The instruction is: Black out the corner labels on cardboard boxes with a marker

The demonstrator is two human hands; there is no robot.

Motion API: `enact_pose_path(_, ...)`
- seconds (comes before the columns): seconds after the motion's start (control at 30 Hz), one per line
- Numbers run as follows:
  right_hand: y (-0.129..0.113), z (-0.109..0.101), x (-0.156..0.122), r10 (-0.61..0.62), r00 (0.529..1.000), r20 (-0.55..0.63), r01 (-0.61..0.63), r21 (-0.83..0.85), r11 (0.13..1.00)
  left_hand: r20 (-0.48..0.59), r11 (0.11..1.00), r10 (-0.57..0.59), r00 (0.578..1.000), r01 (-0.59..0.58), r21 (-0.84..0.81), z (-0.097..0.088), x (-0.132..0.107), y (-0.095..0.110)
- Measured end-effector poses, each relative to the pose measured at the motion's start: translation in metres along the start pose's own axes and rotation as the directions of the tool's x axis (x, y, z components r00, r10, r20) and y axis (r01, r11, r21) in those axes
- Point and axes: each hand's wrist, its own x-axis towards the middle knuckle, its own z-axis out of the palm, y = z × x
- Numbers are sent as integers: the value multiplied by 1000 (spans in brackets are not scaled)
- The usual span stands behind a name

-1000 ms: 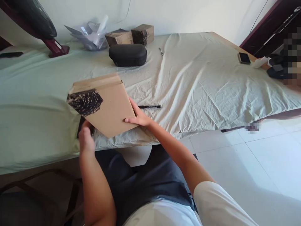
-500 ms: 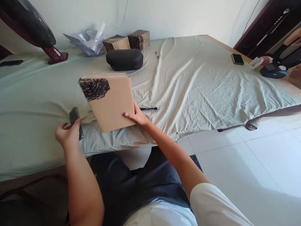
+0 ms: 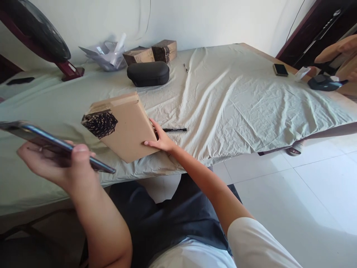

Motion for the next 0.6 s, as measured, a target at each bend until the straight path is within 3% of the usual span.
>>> enact_pose_path(0.1, 0, 1, 1, -4, 1000, -9, 4, -7, 1000, -112, 997, 80, 991, -82, -13, 10, -4, 10)
enact_pose_path(0.3, 0, 1, 1, -14, 1000, -4, 14, -10, 1000, -119, 993, 114, 986, -117, -13, 9, -6, 9)
enact_pose_path(0.5, -2, 1, 0, -27, 1000, 6, 27, -24, 999, -58, 997, 46, 997, -50, -62, 10, -9, 8)
enact_pose_path(0.6, -4, 2, 0, -29, 1000, 3, 29, -22, 999, -63, 998, 6, 998, -11, -64, 7, -4, -8)
